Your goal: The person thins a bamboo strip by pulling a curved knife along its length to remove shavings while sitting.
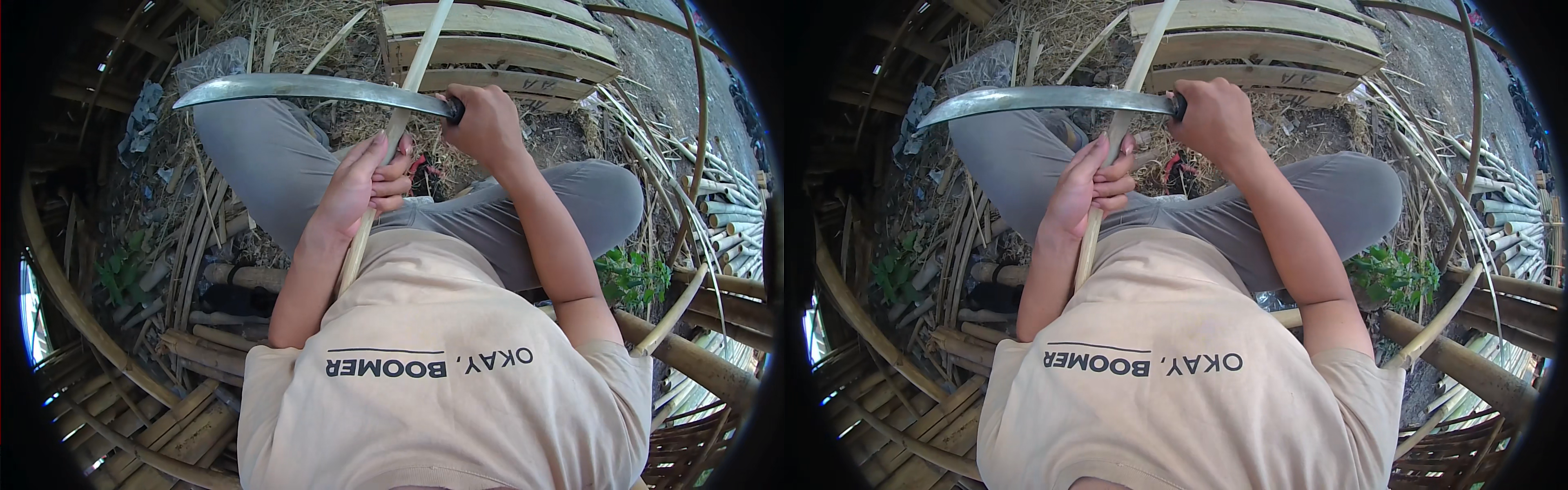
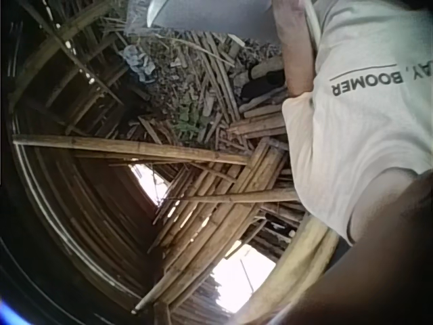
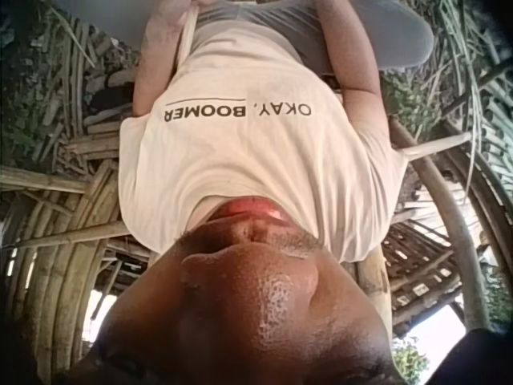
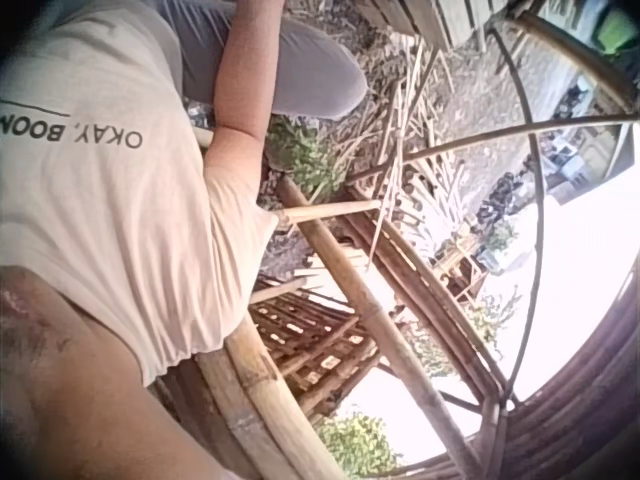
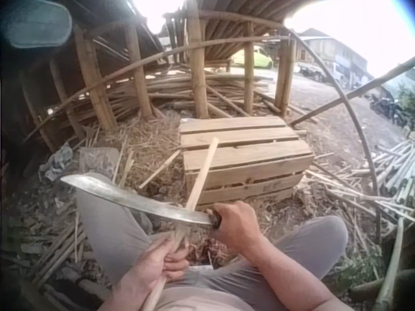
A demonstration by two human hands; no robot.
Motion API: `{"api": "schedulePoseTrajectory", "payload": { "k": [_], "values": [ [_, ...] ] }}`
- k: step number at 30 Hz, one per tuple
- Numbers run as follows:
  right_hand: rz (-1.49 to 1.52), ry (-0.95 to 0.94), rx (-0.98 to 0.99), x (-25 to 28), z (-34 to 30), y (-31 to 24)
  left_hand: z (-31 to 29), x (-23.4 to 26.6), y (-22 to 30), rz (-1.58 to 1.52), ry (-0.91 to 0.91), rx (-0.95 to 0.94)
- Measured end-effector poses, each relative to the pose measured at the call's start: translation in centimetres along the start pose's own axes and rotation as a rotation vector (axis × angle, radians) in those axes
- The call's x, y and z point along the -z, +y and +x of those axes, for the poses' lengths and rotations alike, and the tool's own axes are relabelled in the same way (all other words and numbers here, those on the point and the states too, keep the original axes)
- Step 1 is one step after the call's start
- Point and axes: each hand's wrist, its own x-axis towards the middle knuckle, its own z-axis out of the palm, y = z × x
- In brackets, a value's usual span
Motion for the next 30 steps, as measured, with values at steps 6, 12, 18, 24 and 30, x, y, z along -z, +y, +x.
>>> {"api": "schedulePoseTrajectory", "payload": {
  "k": [6,12,18,24,30],
  "values": [
    [-0.088,-0.022,-0.016,0.3,0.7,0.2,-0.1,0.1,0.1,-0.007,0.013,0.003],
    [-0.186,0.058,-0.131,1.1,2.8,5.0,-1.3,1.0,-0.1,-0.036,-0.028,0.023],
    [-0.138,0.185,-0.477,3.7,3.6,8.3,-1.6,0.6,0.6,-0.024,-0.087,0.010],
    [0.003,0.062,-0.373,3.5,2.1,4.9,-0.4,1.9,0.3,-0.072,-0.027,0.022],
    [0.045,-0.116,-0.152,1.5,0.6,1.0,-0.2,0.3,-0.5,0.189,0.142,-0.007]
  ]
}}
